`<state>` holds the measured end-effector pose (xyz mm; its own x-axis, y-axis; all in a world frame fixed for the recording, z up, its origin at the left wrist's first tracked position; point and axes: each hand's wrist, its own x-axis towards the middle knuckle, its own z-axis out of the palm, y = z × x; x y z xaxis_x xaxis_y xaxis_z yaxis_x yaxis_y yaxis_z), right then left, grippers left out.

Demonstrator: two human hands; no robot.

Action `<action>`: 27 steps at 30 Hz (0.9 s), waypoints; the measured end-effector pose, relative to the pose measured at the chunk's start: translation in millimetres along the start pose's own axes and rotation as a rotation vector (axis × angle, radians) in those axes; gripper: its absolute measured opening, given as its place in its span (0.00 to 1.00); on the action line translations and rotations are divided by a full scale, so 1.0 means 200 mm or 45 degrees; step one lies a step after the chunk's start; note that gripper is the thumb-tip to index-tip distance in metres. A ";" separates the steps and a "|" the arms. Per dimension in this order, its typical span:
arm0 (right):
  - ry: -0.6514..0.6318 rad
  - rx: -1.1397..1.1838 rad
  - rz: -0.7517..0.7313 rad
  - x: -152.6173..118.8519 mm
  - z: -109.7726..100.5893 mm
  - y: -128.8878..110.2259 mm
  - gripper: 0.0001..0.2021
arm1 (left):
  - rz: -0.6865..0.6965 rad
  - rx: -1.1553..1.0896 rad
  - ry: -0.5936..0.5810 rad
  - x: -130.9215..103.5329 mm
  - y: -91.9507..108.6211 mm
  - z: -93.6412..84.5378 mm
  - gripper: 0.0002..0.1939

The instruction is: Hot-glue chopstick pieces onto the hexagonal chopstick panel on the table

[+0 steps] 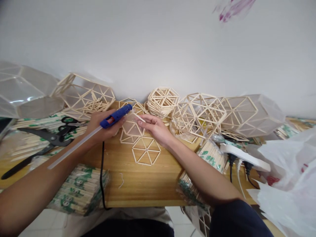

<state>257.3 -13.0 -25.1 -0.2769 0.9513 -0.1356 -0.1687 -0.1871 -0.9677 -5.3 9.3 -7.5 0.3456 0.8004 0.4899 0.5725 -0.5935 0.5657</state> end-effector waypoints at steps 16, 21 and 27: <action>0.051 -0.268 -0.101 -0.03 0.04 -0.02 0.25 | 0.198 -0.053 -0.091 -0.03 -0.02 0.01 0.10; 0.074 -0.265 -0.090 -0.03 0.04 -0.02 0.27 | 0.191 -0.059 -0.072 -0.03 -0.02 0.02 0.12; 0.033 -0.220 -0.096 -0.02 0.03 -0.03 0.23 | 0.137 -0.060 -0.003 -0.01 -0.01 0.01 0.18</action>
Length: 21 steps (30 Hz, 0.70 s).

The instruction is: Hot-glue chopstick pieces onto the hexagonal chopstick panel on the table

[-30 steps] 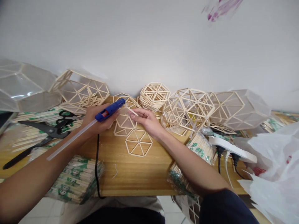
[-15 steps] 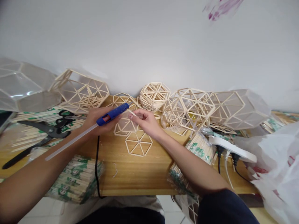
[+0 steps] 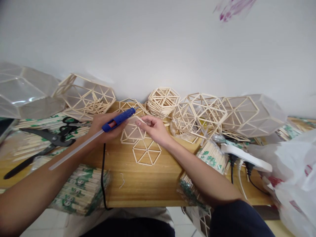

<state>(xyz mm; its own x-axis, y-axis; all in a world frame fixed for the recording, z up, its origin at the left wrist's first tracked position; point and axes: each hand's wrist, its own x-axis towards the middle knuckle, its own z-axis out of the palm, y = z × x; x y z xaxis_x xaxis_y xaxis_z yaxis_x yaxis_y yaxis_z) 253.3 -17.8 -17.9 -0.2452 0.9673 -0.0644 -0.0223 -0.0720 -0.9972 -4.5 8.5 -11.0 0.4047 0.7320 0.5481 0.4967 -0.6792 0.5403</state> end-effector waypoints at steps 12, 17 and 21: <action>0.055 0.030 0.145 0.03 -0.01 0.05 0.23 | -0.048 0.019 0.144 -0.01 0.00 0.01 0.06; 0.180 -0.088 0.034 0.04 -0.02 0.08 0.24 | -0.124 0.096 0.022 -0.02 -0.01 -0.02 0.14; 0.246 -0.222 -0.068 0.04 -0.03 0.10 0.20 | -0.151 0.147 -0.189 0.00 -0.02 -0.04 0.13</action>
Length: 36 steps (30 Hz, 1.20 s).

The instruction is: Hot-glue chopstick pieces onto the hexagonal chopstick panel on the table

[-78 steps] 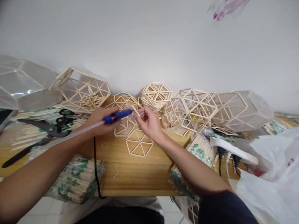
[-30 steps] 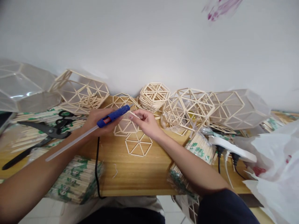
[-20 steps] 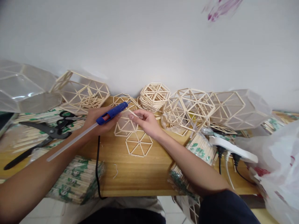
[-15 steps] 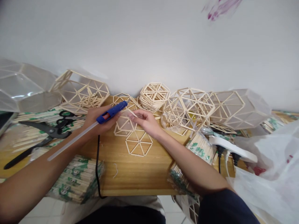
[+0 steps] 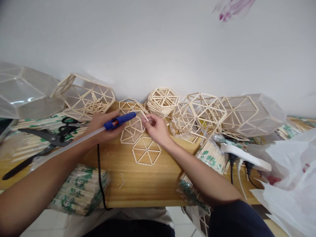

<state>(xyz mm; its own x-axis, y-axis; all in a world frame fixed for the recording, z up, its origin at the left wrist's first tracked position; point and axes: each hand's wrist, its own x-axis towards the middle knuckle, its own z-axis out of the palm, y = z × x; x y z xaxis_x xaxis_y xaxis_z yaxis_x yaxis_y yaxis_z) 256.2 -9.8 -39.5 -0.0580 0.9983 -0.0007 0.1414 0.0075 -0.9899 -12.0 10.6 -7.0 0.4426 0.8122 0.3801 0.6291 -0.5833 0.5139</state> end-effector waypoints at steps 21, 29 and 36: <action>0.008 -0.407 -0.278 -0.04 -0.02 -0.01 0.15 | -0.077 0.064 -0.162 0.01 0.00 0.00 0.15; -0.009 -0.395 -0.249 -0.05 -0.01 -0.04 0.18 | -0.075 0.014 -0.171 0.01 -0.01 0.00 0.15; -0.009 -0.387 -0.240 -0.05 -0.01 -0.05 0.20 | -0.070 -0.011 -0.160 0.01 -0.01 0.01 0.15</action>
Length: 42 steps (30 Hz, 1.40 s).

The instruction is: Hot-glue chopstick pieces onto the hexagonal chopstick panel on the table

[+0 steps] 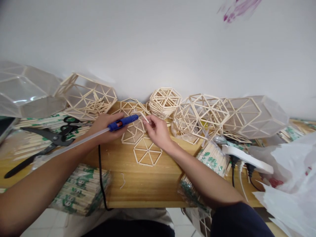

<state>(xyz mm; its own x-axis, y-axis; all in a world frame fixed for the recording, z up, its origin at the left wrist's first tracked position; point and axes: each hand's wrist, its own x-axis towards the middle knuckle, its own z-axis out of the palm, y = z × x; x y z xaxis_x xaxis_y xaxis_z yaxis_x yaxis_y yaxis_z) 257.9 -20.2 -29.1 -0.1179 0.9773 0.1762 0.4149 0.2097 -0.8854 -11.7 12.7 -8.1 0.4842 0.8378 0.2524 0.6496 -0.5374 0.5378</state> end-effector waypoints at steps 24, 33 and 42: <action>0.007 0.013 -0.018 0.01 0.00 0.01 0.18 | -0.046 -0.023 -0.022 -0.01 0.01 0.02 0.11; 0.059 -0.007 0.097 0.00 0.04 0.04 0.19 | -0.048 0.075 -0.036 0.00 0.00 0.00 0.14; 0.094 -0.034 0.099 0.00 0.02 0.02 0.22 | -0.051 0.116 -0.014 0.01 0.01 -0.02 0.13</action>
<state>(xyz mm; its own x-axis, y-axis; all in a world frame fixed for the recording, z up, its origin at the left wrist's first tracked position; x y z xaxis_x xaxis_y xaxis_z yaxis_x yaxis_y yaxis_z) 255.5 -18.8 -33.9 -0.0177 0.9901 0.1393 0.4439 0.1326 -0.8862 -12.5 13.6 -3.2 0.4626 0.8580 0.2232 0.7192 -0.5104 0.4715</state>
